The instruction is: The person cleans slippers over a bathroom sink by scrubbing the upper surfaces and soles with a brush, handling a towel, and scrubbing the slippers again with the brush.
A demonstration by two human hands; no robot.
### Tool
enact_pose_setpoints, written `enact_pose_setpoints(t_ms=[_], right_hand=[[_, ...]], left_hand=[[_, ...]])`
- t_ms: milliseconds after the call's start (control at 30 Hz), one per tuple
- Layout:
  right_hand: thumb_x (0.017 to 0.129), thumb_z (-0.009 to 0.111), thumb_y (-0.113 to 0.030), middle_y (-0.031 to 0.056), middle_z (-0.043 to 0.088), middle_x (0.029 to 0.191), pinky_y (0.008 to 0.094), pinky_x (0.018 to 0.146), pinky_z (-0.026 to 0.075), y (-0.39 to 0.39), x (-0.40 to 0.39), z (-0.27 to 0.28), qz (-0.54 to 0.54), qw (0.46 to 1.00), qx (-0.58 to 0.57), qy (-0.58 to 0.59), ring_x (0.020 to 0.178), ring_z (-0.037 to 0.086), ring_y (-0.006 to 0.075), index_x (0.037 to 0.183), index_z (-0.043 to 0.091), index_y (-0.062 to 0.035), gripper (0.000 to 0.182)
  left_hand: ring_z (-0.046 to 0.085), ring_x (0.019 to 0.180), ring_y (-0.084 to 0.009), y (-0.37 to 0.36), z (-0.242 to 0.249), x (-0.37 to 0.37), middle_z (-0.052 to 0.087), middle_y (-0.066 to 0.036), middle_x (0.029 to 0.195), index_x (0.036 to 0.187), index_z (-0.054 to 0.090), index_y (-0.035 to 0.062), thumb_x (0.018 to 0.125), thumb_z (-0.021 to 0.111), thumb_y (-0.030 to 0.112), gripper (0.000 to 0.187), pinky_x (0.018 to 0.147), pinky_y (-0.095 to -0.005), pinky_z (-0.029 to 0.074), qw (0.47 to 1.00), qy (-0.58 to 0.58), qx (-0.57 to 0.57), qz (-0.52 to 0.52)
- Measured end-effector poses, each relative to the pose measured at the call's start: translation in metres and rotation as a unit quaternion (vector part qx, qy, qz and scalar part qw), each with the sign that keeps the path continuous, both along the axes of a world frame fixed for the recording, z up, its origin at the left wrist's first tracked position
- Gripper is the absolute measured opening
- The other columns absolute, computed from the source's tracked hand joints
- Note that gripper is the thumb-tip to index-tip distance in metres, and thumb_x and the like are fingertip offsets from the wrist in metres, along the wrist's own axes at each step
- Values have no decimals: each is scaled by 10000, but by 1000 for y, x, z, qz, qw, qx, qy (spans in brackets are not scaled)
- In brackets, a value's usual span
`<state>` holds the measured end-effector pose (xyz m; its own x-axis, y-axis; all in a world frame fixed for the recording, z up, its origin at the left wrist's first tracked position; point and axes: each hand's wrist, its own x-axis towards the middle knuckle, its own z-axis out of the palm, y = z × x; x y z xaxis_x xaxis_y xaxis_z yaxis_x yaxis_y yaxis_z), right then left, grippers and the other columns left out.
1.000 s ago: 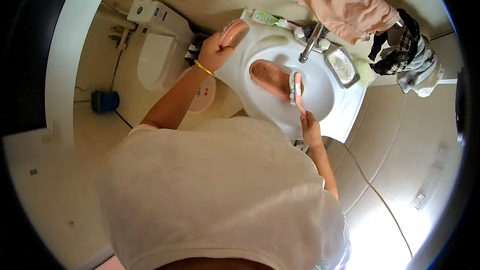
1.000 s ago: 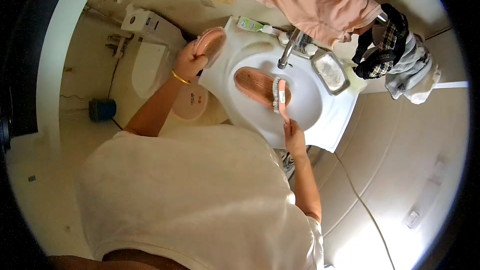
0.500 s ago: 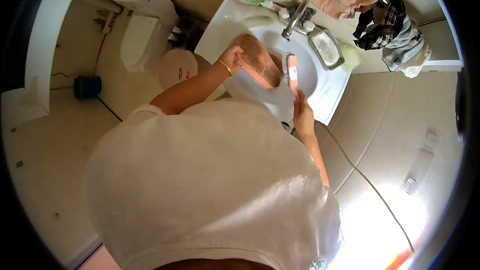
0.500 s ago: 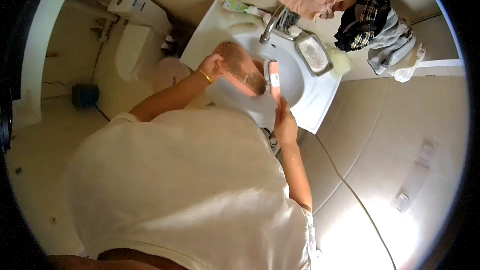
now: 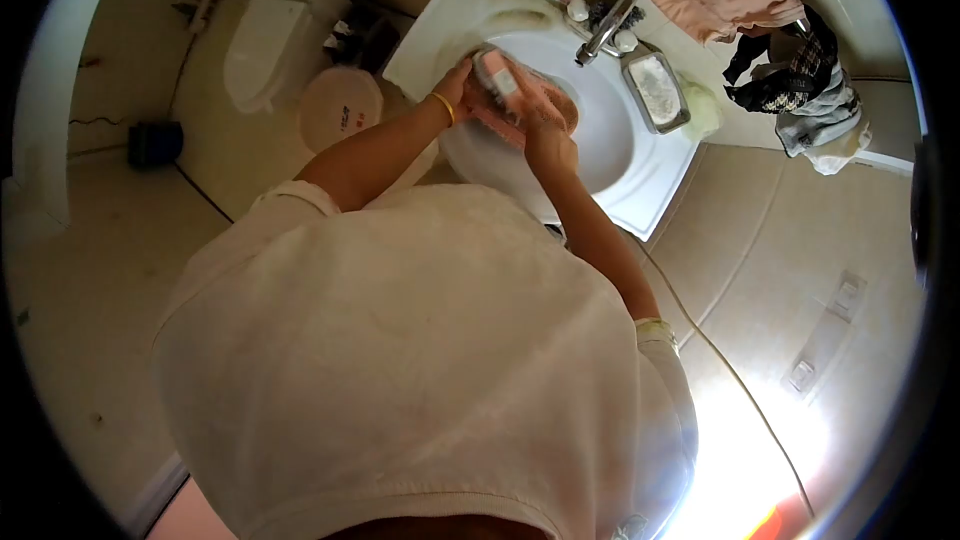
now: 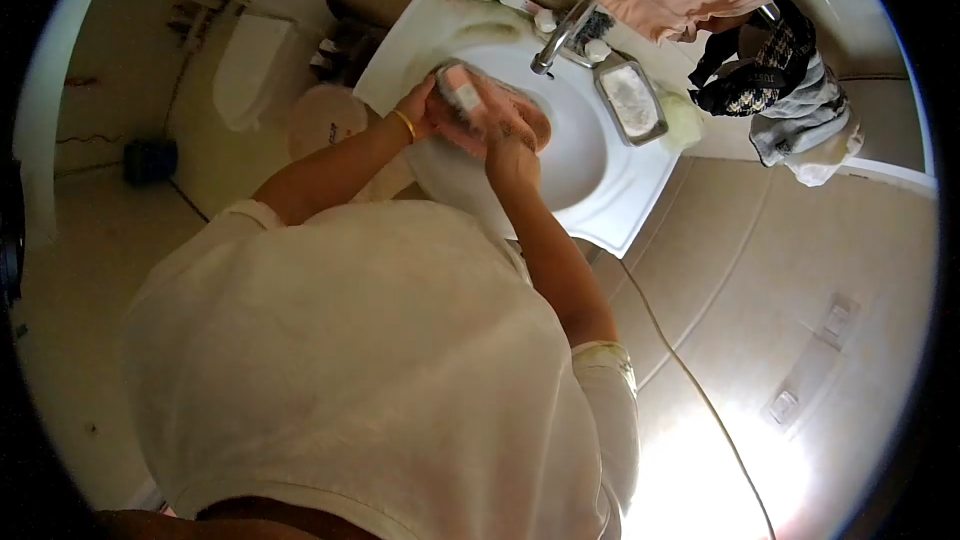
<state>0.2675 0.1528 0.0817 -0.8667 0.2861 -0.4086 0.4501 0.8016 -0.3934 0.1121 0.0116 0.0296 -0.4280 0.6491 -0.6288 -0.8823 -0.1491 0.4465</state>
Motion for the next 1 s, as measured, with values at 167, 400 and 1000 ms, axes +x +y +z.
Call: enact_pose_setpoints(t_ms=[167,400,1000], right_hand=[[919,338,-193,188,626,970,467,704,474,27,32,-5,-110,993,2,-40,866,614,371,1323,352,-285,415],[920,363,-191,230,616,922,510,705,448,-1,86,6,-108,991,-51,-66,848,593,409,1342,304,-314,443],[932,358,-284,169,587,1113,444,855,443,166,50,96,-181,959,163,-146,1044,560,320,1218,518,-228,332]], left_hand=[[380,1239,-291,6,-20,5,416,-95,1347,1333,373,122,931,349,476,536,997,-498,336,996,-68,18,49],[398,1229,-313,9,-61,3,397,-102,1362,1349,332,104,933,312,499,574,988,-539,332,996,-73,7,59],[365,1245,-280,6,-3,7,394,-62,1370,1347,364,144,932,351,477,533,1021,-488,292,995,-98,2,34]])
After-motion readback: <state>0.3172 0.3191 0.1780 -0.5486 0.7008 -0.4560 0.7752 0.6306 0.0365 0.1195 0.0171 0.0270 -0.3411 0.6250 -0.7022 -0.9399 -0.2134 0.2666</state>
